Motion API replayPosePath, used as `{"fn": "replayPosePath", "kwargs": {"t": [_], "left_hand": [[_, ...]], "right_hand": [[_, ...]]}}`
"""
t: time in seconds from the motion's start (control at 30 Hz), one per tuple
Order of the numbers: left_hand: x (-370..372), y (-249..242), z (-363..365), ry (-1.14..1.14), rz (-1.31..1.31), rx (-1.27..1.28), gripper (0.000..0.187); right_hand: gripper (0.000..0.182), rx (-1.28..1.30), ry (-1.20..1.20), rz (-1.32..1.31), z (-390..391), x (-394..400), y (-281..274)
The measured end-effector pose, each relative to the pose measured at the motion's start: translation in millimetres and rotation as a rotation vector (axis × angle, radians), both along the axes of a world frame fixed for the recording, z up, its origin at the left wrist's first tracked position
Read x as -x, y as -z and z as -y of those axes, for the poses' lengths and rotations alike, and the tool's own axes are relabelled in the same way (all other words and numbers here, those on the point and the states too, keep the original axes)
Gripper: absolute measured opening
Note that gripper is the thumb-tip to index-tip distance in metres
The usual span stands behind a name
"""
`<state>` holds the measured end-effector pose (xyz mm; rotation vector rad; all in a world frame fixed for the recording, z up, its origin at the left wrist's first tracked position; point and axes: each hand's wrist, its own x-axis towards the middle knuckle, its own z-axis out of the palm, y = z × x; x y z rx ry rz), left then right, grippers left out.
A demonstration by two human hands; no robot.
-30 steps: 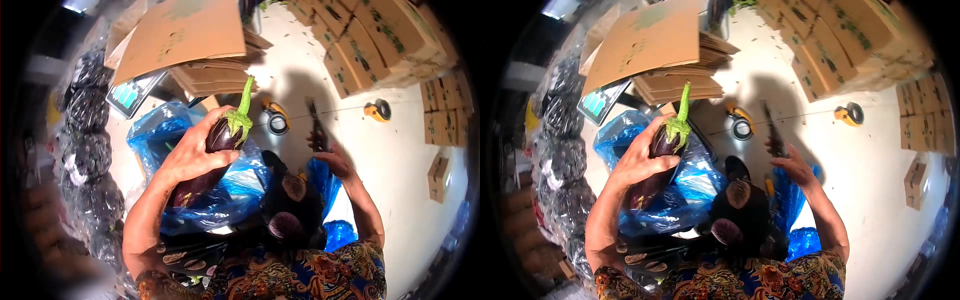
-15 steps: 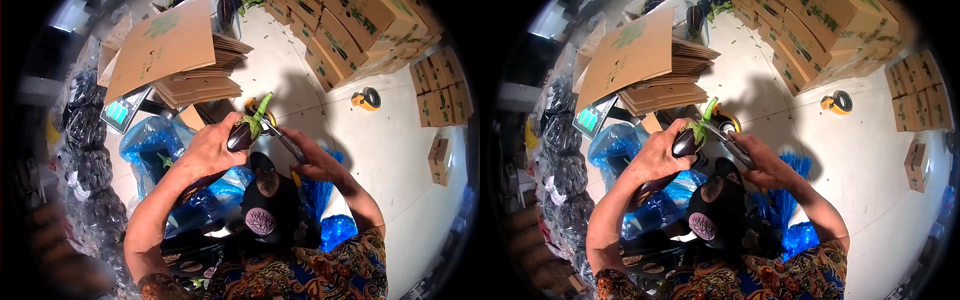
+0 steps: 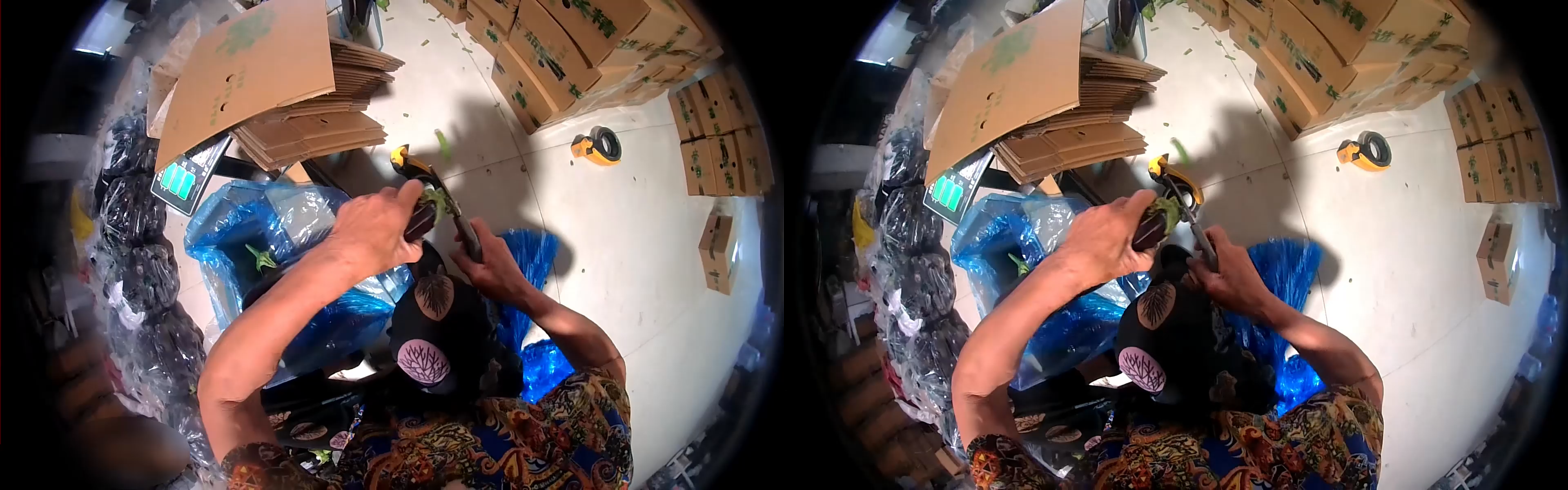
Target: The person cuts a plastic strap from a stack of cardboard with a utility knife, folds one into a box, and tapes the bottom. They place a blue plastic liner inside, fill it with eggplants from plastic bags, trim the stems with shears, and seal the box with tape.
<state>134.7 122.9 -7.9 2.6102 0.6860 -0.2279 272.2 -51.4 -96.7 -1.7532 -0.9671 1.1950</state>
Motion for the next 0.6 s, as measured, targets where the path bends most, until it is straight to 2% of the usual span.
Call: {"fn": "replayPosePath", "kwargs": {"t": [0.03,0.1,0.17,0.23,0.3,0.37,0.47,0.5,0.53,0.6], "left_hand": [[-3,0,2,0.031,0.0,-0.06,0.051],[-3,-8,-1,-0.001,0.005,0.008,0.052],[5,-38,-7,-0.047,0.049,0.092,0.053],[32,-64,-6,0.0,0.188,0.141,0.045],[60,-93,-1,0.054,0.196,0.072,0.051],[96,-113,2,0.038,0.091,0.046,0.058],[146,-124,6,0.003,0.011,0.063,0.061],[158,-125,11,-0.014,-0.06,0.05,0.062],[171,-122,15,-0.008,-0.071,0.06,0.063],[189,-120,24,0.012,-0.023,0.078,0.064]], "right_hand": [[0.043,0.033,0.022,0.005,-2,-1,2],[0.046,0.109,0.05,0.053,-9,-11,12],[0.049,0.194,0.095,0.127,-10,-30,44],[0.054,0.242,0.128,0.285,-3,-40,98],[0.06,0.302,0.163,0.39,4,-50,153],[0.066,0.364,0.183,0.426,6,-51,199],[0.072,0.423,0.117,0.506,0,-57,248],[0.071,0.394,0.076,0.58,-2,-54,257],[0.074,0.401,-0.029,0.613,-11,-51,229],[0.07,0.224,0.003,0.28,-44,-44,195]]}}
